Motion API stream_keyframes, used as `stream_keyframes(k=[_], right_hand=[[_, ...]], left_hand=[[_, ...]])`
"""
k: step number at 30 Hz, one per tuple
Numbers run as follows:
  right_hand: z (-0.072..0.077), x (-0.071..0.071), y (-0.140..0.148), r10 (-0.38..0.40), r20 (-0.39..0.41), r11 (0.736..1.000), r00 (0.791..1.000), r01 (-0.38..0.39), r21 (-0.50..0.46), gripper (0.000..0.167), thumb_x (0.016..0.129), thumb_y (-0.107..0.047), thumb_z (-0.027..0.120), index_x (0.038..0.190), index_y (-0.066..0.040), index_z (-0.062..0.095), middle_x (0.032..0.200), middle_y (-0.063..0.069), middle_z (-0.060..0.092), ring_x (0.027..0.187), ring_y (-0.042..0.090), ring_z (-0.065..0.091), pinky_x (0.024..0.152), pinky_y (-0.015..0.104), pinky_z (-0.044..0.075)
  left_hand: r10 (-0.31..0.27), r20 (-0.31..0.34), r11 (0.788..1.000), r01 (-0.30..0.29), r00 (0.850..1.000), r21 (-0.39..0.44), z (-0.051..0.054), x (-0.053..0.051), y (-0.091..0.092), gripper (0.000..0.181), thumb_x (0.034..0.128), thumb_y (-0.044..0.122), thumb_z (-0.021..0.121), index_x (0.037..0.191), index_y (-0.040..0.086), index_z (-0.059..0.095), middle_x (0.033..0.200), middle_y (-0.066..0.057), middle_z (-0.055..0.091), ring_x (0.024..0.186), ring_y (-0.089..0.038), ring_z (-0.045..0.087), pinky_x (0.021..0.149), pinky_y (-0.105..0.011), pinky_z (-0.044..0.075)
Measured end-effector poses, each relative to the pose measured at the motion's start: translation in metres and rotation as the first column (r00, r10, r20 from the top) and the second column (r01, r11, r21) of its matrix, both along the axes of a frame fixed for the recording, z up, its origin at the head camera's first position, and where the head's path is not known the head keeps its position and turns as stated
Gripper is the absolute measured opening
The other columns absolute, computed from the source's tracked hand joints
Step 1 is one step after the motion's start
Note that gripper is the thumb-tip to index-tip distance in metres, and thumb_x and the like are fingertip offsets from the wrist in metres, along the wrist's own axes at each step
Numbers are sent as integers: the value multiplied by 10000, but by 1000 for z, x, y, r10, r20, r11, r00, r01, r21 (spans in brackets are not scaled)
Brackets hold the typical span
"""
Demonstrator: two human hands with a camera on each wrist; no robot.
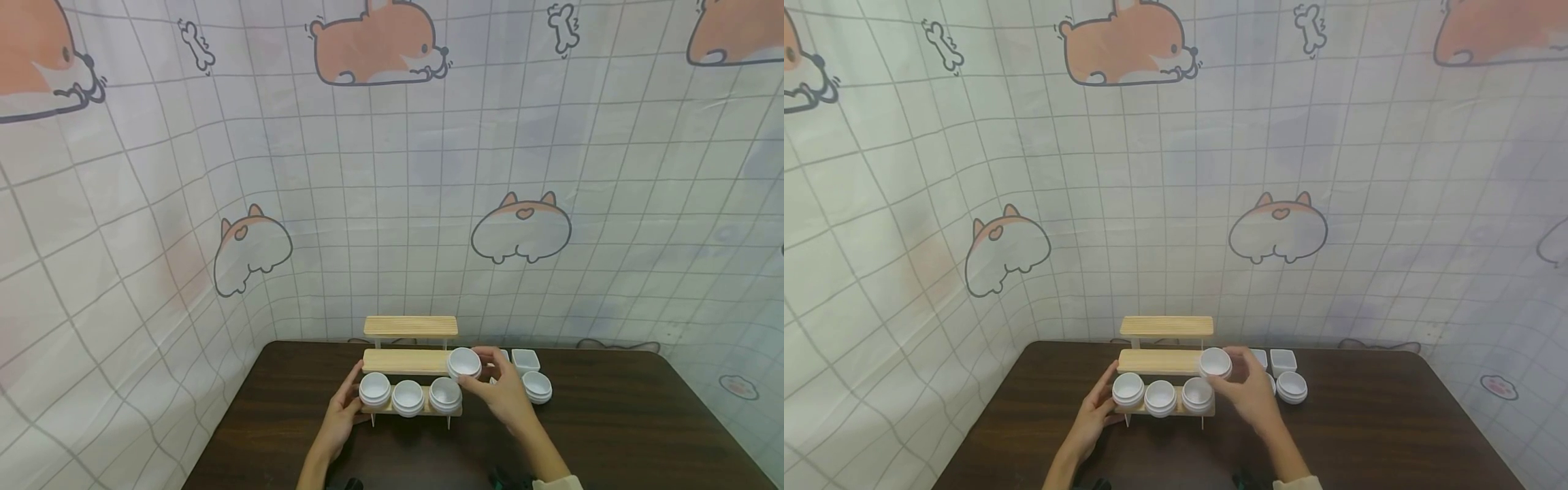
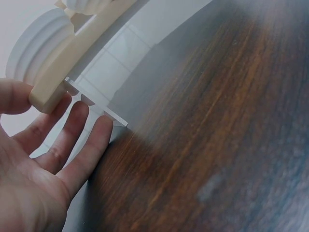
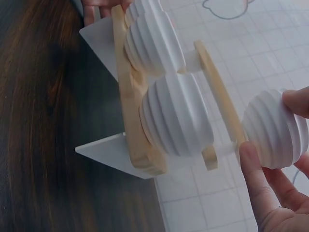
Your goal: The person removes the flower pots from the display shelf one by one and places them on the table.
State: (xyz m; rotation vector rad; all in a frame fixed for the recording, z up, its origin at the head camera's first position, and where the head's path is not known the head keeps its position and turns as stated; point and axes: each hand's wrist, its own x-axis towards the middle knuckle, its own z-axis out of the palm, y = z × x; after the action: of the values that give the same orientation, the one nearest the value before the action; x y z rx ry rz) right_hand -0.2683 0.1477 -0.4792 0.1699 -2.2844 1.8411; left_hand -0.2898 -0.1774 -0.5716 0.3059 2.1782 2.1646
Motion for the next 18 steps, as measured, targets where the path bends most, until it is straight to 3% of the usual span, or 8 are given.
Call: stream_keyframes(k=[8, 18], right_hand=[[-6, 6, 10, -34, -23, 999, 999, 33, -19, 563, 784, -61, 868, 1287, -41, 616, 1249, 166, 643, 984, 98, 631, 755, 216, 533], [-18, 12, 21, -53, 11, 998, 999, 53, -35, 577, 803, -65, 853, 1318, -33, 595, 1272, 165, 633, 996, 80, 627, 803, 219, 541]], left_hand=[[9, 4, 1000, -9, 1000, -1, -1, -1, 0, 671, 1053, 41, 478, 1630, 316, 275, 1416, -229, 502, 1136, -191, 597, 926, -490, 584], [10, 1, 1000, -10, 1000, 11, -1, -2, 1, 682, 1043, 39, 499, 1627, 318, 284, 1391, -215, 532, 1123, -186, 607, 922, -488, 585]])
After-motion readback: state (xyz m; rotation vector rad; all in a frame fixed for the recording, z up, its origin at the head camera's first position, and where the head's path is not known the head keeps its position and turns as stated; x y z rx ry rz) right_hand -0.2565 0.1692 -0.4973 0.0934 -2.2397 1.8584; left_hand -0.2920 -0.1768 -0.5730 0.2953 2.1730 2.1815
